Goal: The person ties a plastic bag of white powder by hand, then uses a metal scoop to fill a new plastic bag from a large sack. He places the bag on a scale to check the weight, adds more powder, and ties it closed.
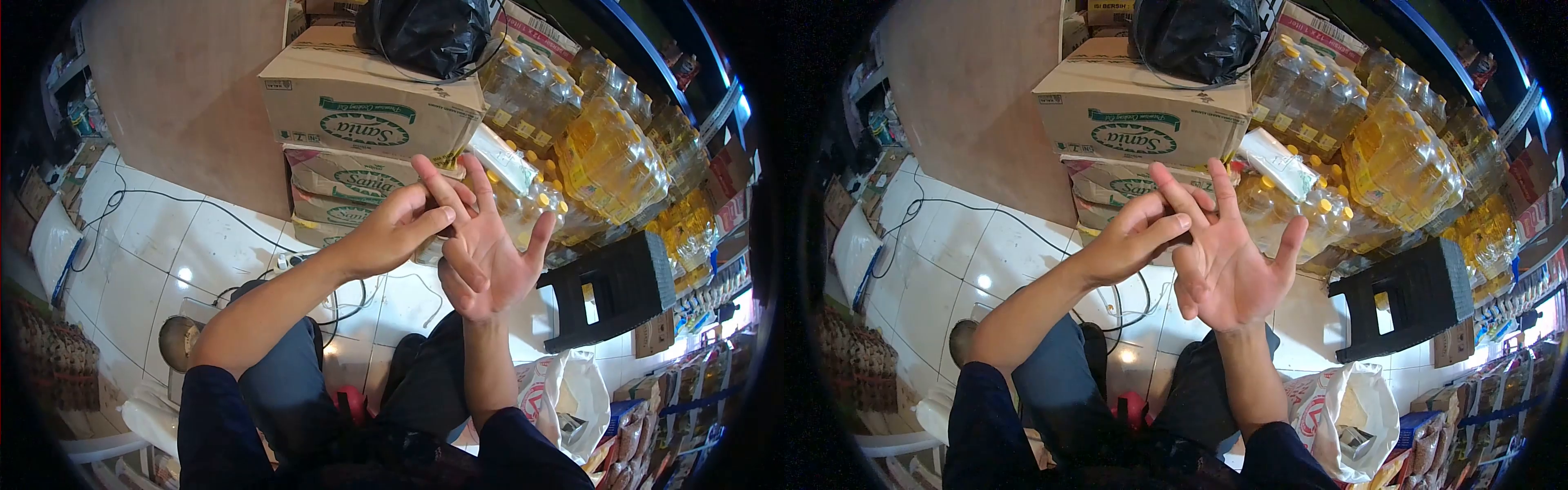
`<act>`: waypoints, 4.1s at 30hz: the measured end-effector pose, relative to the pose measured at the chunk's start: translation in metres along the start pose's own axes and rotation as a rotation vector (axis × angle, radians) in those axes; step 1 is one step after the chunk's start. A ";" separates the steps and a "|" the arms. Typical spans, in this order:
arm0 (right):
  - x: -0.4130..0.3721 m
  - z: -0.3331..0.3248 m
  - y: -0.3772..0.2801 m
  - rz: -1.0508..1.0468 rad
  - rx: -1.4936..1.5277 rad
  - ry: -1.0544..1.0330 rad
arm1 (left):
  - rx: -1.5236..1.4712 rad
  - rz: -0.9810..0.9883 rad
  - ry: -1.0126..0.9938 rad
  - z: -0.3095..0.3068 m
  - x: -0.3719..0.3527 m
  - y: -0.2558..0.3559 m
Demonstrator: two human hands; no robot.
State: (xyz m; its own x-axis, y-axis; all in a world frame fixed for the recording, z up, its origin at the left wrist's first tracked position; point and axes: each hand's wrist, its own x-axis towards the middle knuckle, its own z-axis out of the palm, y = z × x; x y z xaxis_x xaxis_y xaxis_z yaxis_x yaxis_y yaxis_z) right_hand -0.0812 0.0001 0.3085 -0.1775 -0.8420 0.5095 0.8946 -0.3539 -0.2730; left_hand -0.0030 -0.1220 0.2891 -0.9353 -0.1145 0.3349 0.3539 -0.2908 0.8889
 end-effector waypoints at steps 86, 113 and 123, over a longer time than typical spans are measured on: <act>-0.011 0.011 0.022 0.004 -0.957 0.050 | 0.136 0.051 0.260 0.010 0.000 0.002; -0.004 -0.008 -0.012 -0.006 -0.079 0.011 | 0.100 0.064 0.050 -0.001 0.002 -0.004; -0.008 -0.007 0.009 0.089 -0.673 -0.043 | 0.180 0.133 0.392 -0.009 0.007 -0.007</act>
State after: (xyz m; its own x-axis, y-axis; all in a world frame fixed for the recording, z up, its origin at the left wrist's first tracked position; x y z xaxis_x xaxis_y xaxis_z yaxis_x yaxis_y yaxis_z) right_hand -0.0745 0.0012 0.2966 -0.0862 -0.8673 0.4903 0.4524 -0.4726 -0.7563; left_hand -0.0117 -0.1296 0.2821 -0.7973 -0.5009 0.3367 0.4319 -0.0837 0.8980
